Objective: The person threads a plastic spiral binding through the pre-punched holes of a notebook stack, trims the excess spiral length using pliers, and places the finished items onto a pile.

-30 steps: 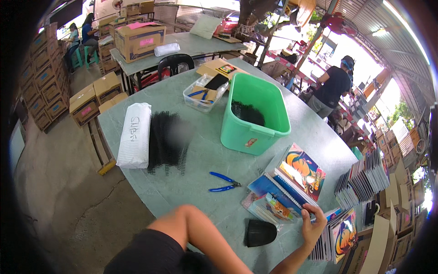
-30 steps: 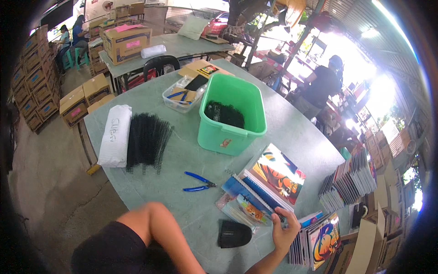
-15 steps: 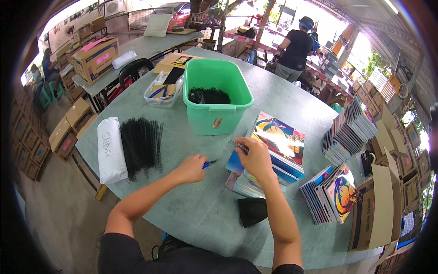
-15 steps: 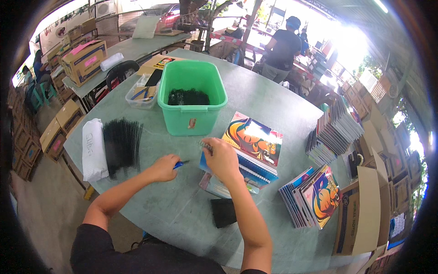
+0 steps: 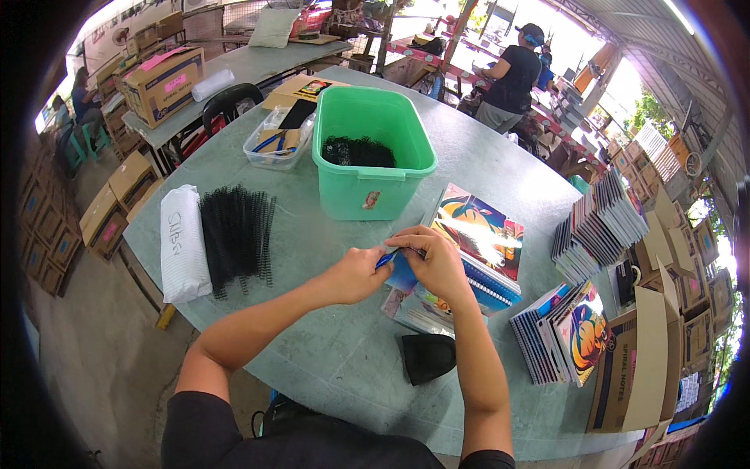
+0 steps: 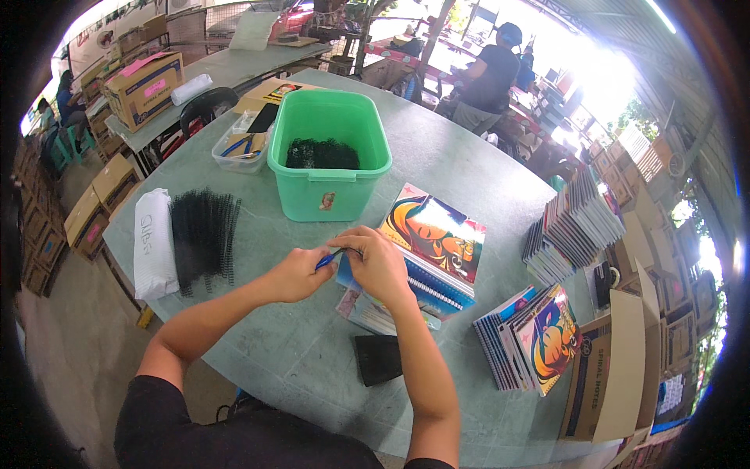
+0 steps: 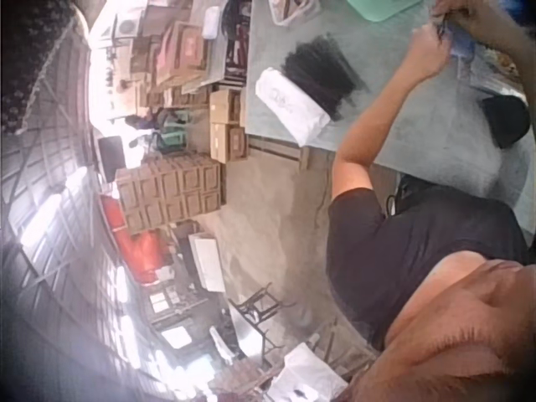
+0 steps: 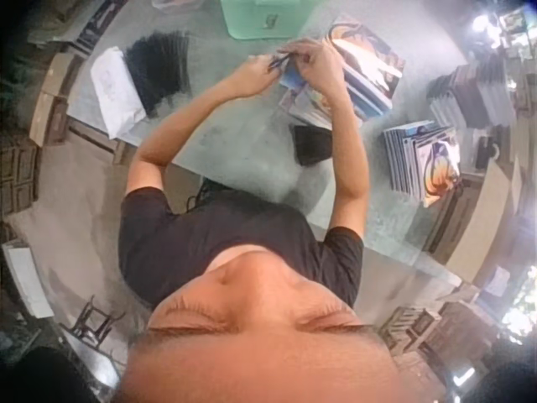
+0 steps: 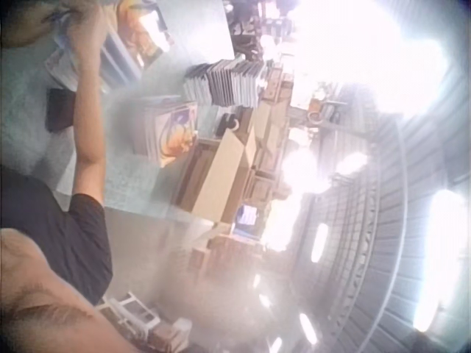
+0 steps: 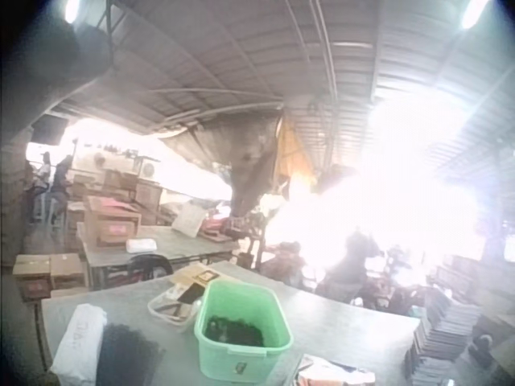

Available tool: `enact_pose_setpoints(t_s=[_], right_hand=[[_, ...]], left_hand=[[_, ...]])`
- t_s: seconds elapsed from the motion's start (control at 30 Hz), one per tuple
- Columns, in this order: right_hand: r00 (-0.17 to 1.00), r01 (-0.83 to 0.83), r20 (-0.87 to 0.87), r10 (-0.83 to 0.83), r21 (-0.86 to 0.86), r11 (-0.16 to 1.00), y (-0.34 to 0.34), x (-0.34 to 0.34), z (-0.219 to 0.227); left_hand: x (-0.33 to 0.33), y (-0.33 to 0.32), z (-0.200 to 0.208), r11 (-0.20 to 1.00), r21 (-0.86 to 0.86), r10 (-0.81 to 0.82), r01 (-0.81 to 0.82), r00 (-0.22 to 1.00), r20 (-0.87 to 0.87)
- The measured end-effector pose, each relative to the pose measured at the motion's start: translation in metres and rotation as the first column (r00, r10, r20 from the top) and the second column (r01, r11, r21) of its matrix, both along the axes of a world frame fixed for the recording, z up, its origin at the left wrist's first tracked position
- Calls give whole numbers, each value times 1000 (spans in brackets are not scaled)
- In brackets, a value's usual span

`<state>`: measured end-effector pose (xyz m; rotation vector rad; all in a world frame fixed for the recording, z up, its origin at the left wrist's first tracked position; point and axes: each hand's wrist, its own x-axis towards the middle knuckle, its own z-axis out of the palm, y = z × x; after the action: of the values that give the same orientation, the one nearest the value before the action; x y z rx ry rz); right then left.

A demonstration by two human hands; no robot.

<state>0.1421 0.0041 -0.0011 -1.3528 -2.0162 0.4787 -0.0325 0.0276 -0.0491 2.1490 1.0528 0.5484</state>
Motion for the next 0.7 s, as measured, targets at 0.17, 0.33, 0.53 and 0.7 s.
enact_pose_setpoints(t_s=[0.17, 0.33, 0.53, 0.7], right_hand=[[976, 219, -12, -219, 42, 975, -4, 0, -2], [957, 289, -8, -289, 76, 954, -6, -5, -7], [966, 255, 8, -258, 141, 957, -9, -5, -8], [990, 21, 131, -48, 201, 979, -15, -14, -16]], left_hand=[[-10, -1, 6, 946, -319, -34, 59, 996, 85], [-12, -5, 19, 33, -836, 377, 548, 767, 518], [-25, 4, 13, 994, -99, -46, 42, 998, -40], [-14, 8, 31, 934, -358, 185, -7, 865, 467]])
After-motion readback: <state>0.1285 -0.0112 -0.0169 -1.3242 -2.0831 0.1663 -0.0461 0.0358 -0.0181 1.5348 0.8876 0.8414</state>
